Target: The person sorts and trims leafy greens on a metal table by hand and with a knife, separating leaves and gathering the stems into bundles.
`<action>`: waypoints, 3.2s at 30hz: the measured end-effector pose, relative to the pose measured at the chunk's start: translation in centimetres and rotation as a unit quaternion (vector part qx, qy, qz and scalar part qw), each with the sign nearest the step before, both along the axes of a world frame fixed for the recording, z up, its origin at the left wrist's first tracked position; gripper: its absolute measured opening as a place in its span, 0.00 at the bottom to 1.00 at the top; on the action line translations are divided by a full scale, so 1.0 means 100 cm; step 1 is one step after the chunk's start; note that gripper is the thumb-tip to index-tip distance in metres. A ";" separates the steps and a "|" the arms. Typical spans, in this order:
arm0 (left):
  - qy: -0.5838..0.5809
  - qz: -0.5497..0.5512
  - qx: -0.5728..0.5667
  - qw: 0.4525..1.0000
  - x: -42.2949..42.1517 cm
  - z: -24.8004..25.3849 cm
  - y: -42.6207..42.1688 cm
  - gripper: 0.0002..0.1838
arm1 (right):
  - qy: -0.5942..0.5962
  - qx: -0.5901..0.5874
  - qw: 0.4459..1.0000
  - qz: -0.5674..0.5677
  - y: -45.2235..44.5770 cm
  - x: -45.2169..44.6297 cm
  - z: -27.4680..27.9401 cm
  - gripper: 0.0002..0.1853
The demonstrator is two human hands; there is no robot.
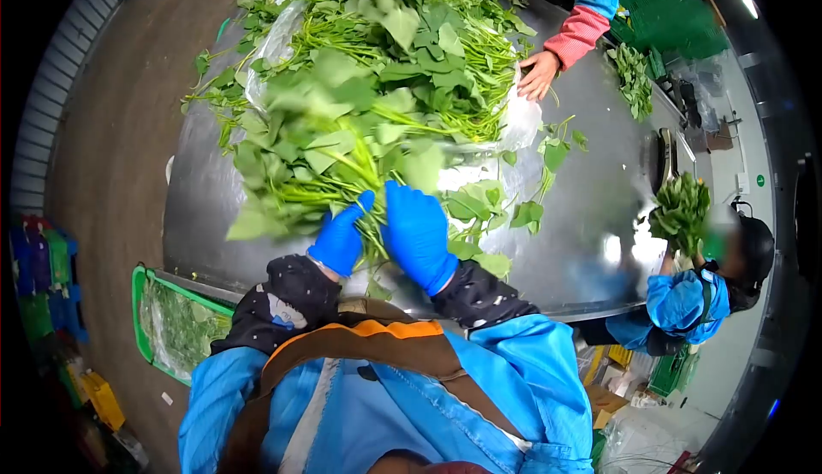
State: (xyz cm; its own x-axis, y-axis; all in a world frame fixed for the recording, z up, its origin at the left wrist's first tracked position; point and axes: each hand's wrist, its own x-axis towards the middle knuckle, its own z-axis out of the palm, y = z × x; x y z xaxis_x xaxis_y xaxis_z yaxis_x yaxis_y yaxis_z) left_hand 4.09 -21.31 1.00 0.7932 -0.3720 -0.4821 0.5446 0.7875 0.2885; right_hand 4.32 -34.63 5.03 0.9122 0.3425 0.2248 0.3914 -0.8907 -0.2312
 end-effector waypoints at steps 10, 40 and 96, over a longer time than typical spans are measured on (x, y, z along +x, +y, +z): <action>0.051 0.013 0.007 0.999 -0.005 -0.053 0.038 0.20 | 0.025 0.368 0.930 -0.013 -0.036 0.071 0.017 0.15; -0.286 -0.145 0.238 0.917 -0.072 -0.066 0.066 0.25 | 0.380 0.381 0.840 -0.072 0.058 -0.075 -0.065 0.38; -0.433 -0.161 0.850 0.254 0.013 -0.076 0.083 0.20 | 0.352 -0.049 0.883 -0.307 -0.224 -0.147 -0.038 0.16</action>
State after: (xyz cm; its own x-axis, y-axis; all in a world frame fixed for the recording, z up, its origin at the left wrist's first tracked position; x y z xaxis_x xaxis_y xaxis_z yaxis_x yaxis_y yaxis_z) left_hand 5.36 -13.04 -6.65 0.9361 -0.3228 0.1394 -0.3449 -0.9203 0.1845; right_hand -10.36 -57.00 1.22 0.8342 -0.2793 -0.4756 -0.3830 -0.9138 -0.1352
